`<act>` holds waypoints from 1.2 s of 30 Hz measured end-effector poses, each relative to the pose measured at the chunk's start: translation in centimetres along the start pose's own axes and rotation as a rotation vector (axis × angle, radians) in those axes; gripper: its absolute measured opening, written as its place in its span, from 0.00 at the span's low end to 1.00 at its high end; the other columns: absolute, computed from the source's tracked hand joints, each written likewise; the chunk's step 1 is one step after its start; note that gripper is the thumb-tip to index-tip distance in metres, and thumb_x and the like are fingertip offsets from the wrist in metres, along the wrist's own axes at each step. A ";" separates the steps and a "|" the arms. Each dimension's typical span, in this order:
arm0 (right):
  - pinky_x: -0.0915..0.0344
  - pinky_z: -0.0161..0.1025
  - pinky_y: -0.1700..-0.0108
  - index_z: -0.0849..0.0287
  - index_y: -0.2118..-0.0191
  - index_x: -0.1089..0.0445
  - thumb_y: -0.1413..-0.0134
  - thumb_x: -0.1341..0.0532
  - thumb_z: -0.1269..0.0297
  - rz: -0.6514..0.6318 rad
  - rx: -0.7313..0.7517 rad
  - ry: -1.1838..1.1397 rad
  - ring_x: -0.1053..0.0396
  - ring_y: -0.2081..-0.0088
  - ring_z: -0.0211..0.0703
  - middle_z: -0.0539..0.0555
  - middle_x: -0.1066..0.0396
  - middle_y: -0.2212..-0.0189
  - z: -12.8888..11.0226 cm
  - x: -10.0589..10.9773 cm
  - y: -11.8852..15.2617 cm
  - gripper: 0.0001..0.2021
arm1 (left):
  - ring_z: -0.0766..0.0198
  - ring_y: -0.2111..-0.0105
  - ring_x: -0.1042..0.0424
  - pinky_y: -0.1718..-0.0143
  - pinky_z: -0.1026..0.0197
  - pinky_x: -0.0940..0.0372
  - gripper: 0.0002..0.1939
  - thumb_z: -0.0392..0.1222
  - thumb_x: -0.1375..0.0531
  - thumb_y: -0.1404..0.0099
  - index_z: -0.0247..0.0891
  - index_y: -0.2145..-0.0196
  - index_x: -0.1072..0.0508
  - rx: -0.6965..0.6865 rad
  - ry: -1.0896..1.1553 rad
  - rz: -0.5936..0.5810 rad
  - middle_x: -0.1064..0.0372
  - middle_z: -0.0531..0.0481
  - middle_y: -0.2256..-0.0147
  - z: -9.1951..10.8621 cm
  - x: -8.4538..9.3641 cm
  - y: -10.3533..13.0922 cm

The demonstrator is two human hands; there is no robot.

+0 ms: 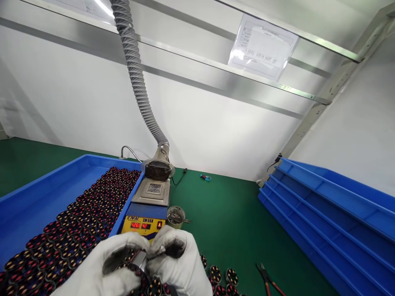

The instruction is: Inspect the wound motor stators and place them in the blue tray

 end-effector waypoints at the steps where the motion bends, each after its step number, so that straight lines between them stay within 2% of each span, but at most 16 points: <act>1: 0.41 0.37 0.74 0.56 0.82 0.29 0.67 0.29 0.52 0.024 0.027 -0.022 0.42 0.80 0.36 0.48 0.36 0.83 -0.1 0.0 -0.1 0.14 | 0.62 0.71 0.26 0.72 0.65 0.28 0.15 0.31 0.44 0.46 0.42 0.60 0.34 -0.045 -0.008 0.020 0.27 0.52 0.68 0.8 0.3 -0.3; 3: 0.41 0.37 0.74 0.55 0.83 0.29 0.67 0.29 0.57 0.109 0.137 -0.071 0.40 0.79 0.36 0.48 0.36 0.82 -0.6 0.2 -0.1 0.11 | 0.65 0.69 0.27 0.68 0.66 0.29 0.09 0.33 0.45 0.42 0.41 0.63 0.35 -0.262 -0.110 0.092 0.28 0.51 0.68 3.5 1.2 -0.7; 5: 0.39 0.37 0.73 0.53 0.83 0.28 0.66 0.29 0.60 0.192 0.251 -0.133 0.37 0.77 0.38 0.48 0.35 0.81 -1.2 0.6 0.0 0.09 | 0.66 0.64 0.28 0.57 0.63 0.32 0.03 0.36 0.46 0.37 0.39 0.64 0.34 -0.570 -0.378 0.177 0.28 0.51 0.67 6.8 1.4 0.1; 6: 0.37 0.38 0.70 0.53 0.82 0.28 0.65 0.28 0.60 0.225 0.272 -0.170 0.35 0.75 0.39 0.48 0.34 0.80 -1.2 0.9 0.1 0.08 | 0.66 0.61 0.29 0.50 0.61 0.36 0.04 0.35 0.46 0.36 0.38 0.64 0.33 -0.687 -0.539 0.207 0.28 0.51 0.66 7.8 1.1 0.7; 8: 0.34 0.41 0.63 0.50 0.78 0.26 0.63 0.29 0.58 0.312 0.251 -0.269 0.32 0.70 0.41 0.49 0.31 0.77 -0.9 2.0 0.4 0.07 | 0.65 0.55 0.32 0.42 0.57 0.47 0.07 0.32 0.47 0.36 0.36 0.62 0.32 -0.785 -0.783 0.266 0.27 0.51 0.64 8.5 0.7 1.5; 9: 0.33 0.43 0.60 0.49 0.76 0.26 0.62 0.30 0.57 0.353 0.228 -0.316 0.31 0.67 0.42 0.49 0.30 0.75 -0.7 2.7 0.6 0.07 | 0.65 0.54 0.33 0.41 0.57 0.49 0.08 0.30 0.47 0.37 0.36 0.61 0.31 -0.783 -0.845 0.286 0.27 0.51 0.63 8.5 0.7 1.6; 11: 0.33 0.44 0.57 0.47 0.73 0.25 0.60 0.31 0.56 0.409 0.216 -0.372 0.30 0.64 0.42 0.48 0.28 0.72 -0.7 3.8 1.1 0.06 | 0.66 0.56 0.33 0.42 0.57 0.48 0.09 0.28 0.47 0.38 0.36 0.62 0.31 -0.756 -0.881 0.329 0.27 0.52 0.64 8.6 1.1 1.7; 13: 0.33 0.40 0.57 0.47 0.73 0.25 0.60 0.31 0.58 0.405 0.244 -0.368 0.30 0.65 0.40 0.47 0.28 0.72 -1.0 4.0 1.4 0.05 | 0.65 0.58 0.32 0.45 0.58 0.45 0.07 0.29 0.46 0.38 0.36 0.64 0.31 -0.753 -0.890 0.358 0.27 0.51 0.66 8.8 1.4 1.7; 15: 0.32 0.36 0.58 0.48 0.71 0.25 0.63 0.29 0.60 0.359 0.216 -0.330 0.29 0.65 0.39 0.48 0.26 0.70 -0.7 3.0 1.2 0.08 | 0.63 0.59 0.33 0.47 0.56 0.44 0.06 0.30 0.47 0.37 0.34 0.64 0.32 -0.748 -0.869 0.393 0.27 0.49 0.67 9.0 1.7 1.5; 18: 0.32 0.40 0.56 0.53 0.62 0.25 0.66 0.28 0.57 0.227 0.031 -0.300 0.28 0.62 0.46 0.54 0.25 0.63 1.2 0.0 0.3 0.20 | 0.60 0.57 0.33 0.49 0.54 0.43 0.06 0.32 0.46 0.37 0.32 0.63 0.32 -0.734 -0.839 0.407 0.28 0.46 0.65 8.7 1.9 1.3; 20: 0.33 0.45 0.54 0.56 0.61 0.25 0.68 0.29 0.53 0.155 -0.071 -0.307 0.28 0.61 0.50 0.57 0.25 0.64 2.4 -1.8 -0.2 0.23 | 0.59 0.56 0.33 0.49 0.52 0.43 0.07 0.33 0.47 0.37 0.31 0.61 0.32 -0.722 -0.851 0.392 0.28 0.45 0.63 8.3 1.7 1.1; 22: 0.33 0.48 0.54 0.56 0.65 0.25 0.68 0.29 0.52 0.138 -0.100 -0.312 0.28 0.61 0.52 0.57 0.25 0.68 3.1 -2.4 -0.5 0.20 | 0.60 0.56 0.33 0.50 0.54 0.42 0.09 0.34 0.47 0.36 0.31 0.59 0.32 -0.690 -0.833 0.378 0.28 0.45 0.62 8.0 1.8 0.8; 27: 0.31 0.48 0.57 0.55 0.67 0.25 0.69 0.28 0.53 0.210 -0.102 -0.297 0.28 0.61 0.52 0.56 0.25 0.71 4.0 -1.2 -0.7 0.19 | 0.68 0.59 0.31 0.56 0.65 0.34 0.11 0.42 0.49 0.33 0.37 0.56 0.33 -0.576 -0.605 0.200 0.28 0.49 0.62 7.3 2.6 -0.7; 29: 0.31 0.48 0.57 0.55 0.66 0.25 0.69 0.28 0.54 0.225 -0.117 -0.307 0.28 0.62 0.51 0.56 0.25 0.70 4.5 -1.1 -0.6 0.19 | 0.69 0.59 0.30 0.57 0.68 0.33 0.11 0.44 0.50 0.33 0.42 0.58 0.31 -0.535 -0.540 0.208 0.27 0.52 0.62 7.1 3.2 -1.0; 32: 0.32 0.47 0.55 0.57 0.65 0.25 0.70 0.27 0.55 0.183 -0.160 -0.356 0.28 0.63 0.49 0.56 0.24 0.69 5.5 -1.7 -0.6 0.21 | 0.69 0.60 0.29 0.56 0.72 0.35 0.10 0.44 0.48 0.34 0.46 0.66 0.27 -0.394 -0.333 0.285 0.26 0.56 0.66 6.0 4.8 -1.4; 36: 0.31 0.45 0.57 0.56 0.67 0.25 0.66 0.28 0.57 0.140 -0.215 -0.385 0.28 0.65 0.46 0.53 0.25 0.72 7.1 -1.3 -1.1 0.16 | 0.68 0.62 0.28 0.59 0.73 0.34 0.10 0.40 0.47 0.38 0.44 0.72 0.26 -0.041 0.001 0.387 0.26 0.54 0.65 2.6 6.7 -1.3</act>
Point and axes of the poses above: each hand's wrist, its own y-axis away from the middle knuckle, its own x-axis out of the back of the hand, z = x × y, the point moved 9 cm from there along -y, towards the middle knuckle
